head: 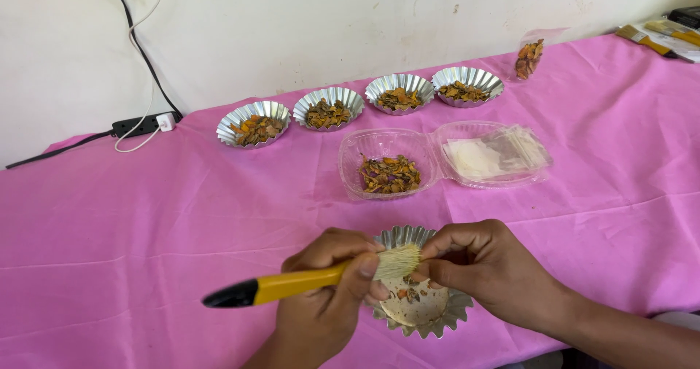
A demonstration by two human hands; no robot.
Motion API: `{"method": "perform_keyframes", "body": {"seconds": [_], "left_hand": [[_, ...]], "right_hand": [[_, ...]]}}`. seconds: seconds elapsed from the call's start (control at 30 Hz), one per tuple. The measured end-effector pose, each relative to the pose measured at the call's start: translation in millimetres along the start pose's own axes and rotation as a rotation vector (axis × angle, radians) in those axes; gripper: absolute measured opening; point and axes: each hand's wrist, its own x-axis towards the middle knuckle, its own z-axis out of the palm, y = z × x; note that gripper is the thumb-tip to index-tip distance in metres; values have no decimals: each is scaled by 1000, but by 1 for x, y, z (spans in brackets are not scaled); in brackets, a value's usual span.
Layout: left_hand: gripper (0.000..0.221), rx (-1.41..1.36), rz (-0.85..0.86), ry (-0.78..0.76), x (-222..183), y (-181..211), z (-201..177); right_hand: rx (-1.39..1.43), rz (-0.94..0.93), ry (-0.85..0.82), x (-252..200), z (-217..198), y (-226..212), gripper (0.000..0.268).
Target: Cleaning small metal cups and sorting small wood components using a brush and hands.
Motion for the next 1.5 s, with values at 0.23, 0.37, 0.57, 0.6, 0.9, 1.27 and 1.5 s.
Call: {"method": "perform_keyframes", "body": {"seconds": [0.23,0.37,0.57,0.6,0.9,1.27,1.5], "left_hand": [[27,345,38,-109,6,1,-5],[21,436,86,-55,8,6,-8],[12,506,263,-22,10,0,-15],[12,503,250,-17,12,3,-15],[10,466,476,-7,10,2,-7],[9,507,424,-8,7,-15,-4],[11,463,302,-29,6,-14,-4]], "right_hand": [[-281,11,86,29,-13,-23,9],[-800,-114,186,106,-31,-20,32],[-969,24,-90,151,-18,-28,18],[-971,32,-102,141,-16,-31,18],[-1547,171,-633,56,24,-39,27],[-1586,-148,-526,66,17,49,15],[-1524,-342,-501,67,12,65,20]]}}
